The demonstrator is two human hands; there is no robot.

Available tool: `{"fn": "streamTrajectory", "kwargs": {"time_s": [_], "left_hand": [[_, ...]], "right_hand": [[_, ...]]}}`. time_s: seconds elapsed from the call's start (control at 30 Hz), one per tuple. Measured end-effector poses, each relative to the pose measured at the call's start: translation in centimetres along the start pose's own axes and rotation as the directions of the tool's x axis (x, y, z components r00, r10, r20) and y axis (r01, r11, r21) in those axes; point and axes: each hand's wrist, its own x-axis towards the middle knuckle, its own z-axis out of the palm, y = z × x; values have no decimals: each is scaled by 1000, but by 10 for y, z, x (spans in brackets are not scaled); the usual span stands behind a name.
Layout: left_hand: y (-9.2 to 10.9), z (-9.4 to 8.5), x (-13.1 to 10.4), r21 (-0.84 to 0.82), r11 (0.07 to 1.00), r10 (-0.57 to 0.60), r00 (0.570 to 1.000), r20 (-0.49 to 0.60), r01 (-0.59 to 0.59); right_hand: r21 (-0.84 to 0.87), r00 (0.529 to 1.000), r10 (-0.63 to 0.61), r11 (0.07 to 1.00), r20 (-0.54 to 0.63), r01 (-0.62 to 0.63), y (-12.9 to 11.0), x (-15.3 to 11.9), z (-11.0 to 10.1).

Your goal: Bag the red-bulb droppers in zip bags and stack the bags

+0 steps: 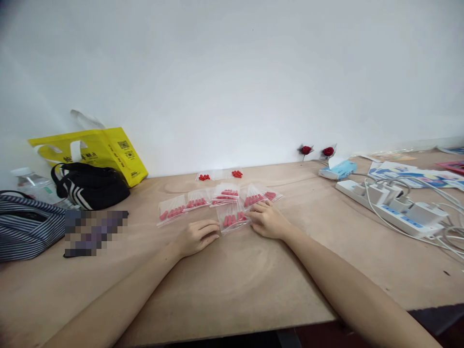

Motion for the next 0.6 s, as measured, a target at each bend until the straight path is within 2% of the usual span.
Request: {"fn": "streamTrajectory", "kwargs": {"time_s": [0.13, 0.3, 0.47, 0.6], "left_hand": [[1, 8, 4, 106, 991, 86, 995, -48, -80], [-2, 11, 4, 147, 983, 123, 988, -98, -108], [-5, 11, 3, 188, 976, 130, 987, -96, -110], [-5, 10, 4, 244, 962, 155, 982, -112, -124]], "right_hand": [[-61, 998, -46, 997, -44, 44, -2, 4, 9], [-74, 993, -22, 997, -113, 14, -13, 9, 14], [-58, 990, -39, 998, -139, 31, -16, 9, 13], [-167, 988, -96, 983, -120, 75, -16, 9, 12]]}}
